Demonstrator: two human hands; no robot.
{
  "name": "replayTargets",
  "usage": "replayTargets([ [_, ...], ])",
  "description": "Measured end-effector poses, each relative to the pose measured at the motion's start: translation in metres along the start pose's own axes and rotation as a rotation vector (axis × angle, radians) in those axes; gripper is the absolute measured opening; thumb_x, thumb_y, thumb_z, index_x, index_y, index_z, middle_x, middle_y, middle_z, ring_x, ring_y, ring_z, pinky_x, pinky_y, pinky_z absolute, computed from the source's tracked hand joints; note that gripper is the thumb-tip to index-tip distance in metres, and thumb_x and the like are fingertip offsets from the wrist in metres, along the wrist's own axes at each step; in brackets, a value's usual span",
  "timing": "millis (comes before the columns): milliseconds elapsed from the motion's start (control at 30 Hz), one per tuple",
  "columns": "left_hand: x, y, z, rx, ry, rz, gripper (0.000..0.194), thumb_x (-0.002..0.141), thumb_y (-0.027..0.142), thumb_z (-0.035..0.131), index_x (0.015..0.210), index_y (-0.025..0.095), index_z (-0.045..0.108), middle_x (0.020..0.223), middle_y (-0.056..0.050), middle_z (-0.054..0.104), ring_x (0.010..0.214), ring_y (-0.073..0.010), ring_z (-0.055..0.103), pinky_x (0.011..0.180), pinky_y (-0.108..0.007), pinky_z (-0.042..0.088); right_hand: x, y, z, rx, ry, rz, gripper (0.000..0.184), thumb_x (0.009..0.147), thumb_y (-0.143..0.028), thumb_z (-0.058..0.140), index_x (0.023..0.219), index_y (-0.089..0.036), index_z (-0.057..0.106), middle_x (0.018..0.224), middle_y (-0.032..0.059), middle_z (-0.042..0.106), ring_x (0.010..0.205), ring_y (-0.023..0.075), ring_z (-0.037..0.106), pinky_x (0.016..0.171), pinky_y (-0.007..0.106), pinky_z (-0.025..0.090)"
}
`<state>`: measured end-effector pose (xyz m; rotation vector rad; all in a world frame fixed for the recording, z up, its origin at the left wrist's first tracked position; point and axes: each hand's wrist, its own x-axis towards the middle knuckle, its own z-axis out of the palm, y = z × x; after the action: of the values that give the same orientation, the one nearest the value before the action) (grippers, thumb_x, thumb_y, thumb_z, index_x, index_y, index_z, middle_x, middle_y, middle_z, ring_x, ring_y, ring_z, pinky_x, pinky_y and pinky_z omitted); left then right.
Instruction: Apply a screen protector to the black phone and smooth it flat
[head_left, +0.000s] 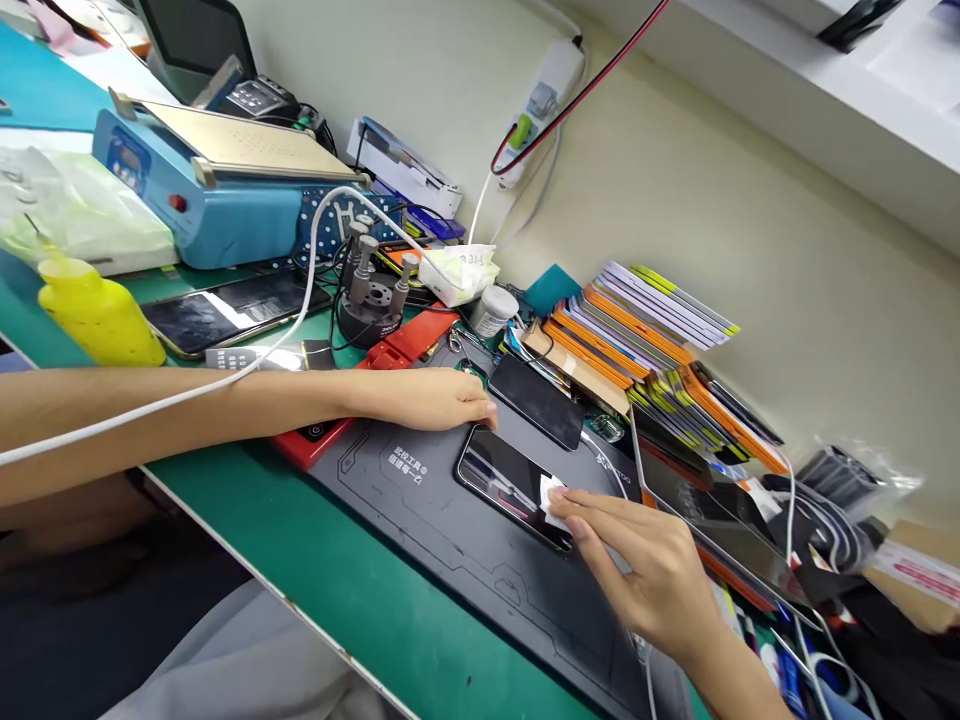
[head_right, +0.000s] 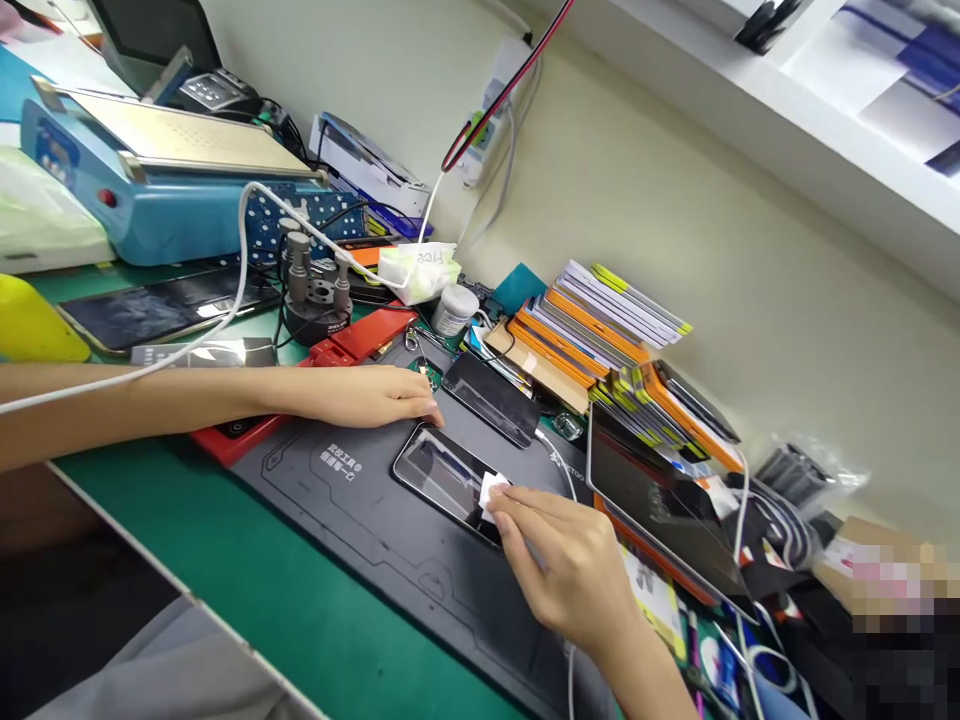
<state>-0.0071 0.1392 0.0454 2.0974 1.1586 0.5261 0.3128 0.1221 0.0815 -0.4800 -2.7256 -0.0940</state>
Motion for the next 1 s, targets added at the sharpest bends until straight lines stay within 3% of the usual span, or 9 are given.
replayTargets([
  [333,0.0,0.0,0.0,0.025,-0.01,0.008,0.046,0.113,0.038,0.038,0.129,0.021,0.078,0.134,-0.005,0.073,0.129,-0.0192,0.063,0.115,-0.026,0.041,0.003,0.007,0.004,-0.022,0.0,-0.086,0.029,0.097,-0.006,0.067,0.122,-0.018,0.077,0.119,0.0062,0.083,0.103,0.0217,0.082,0.099,0.029,0.067],
  [633,0.001,0.001,0.002,0.051,-0.007,0.016,0.046,0.113,0.04,0.036,0.128,0.023,0.076,0.127,-0.002,0.073,0.127,-0.0175,0.063,0.113,-0.025,0.041,0.009,0.024,0.004,0.064,-0.103,-0.042,0.021,0.104,-0.012,0.06,0.117,-0.021,0.073,0.108,0.0017,0.085,0.093,0.022,0.084,0.082,0.031,0.071],
  [833,-0.001,0.012,0.0,0.069,-0.036,-0.042,0.046,0.114,0.038,0.034,0.131,0.024,0.075,0.126,0.0,0.073,0.125,-0.018,0.063,0.112,-0.026,0.042,0.014,0.015,0.001,-0.015,-0.138,-0.135,0.023,0.108,-0.018,0.051,0.112,-0.018,0.073,0.101,0.0069,0.085,0.079,0.0251,0.082,0.071,0.038,0.068],
  [1000,-0.003,0.008,0.002,0.093,-0.03,-0.048,0.046,0.114,0.042,0.036,0.132,0.028,0.075,0.131,0.0,0.069,0.125,-0.0188,0.063,0.113,-0.027,0.042,0.016,0.007,0.002,-0.037,-0.14,-0.149,0.032,0.11,-0.02,0.046,0.102,-0.019,0.077,0.096,0.0082,0.084,0.07,0.0234,0.079,0.063,0.038,0.065],
])
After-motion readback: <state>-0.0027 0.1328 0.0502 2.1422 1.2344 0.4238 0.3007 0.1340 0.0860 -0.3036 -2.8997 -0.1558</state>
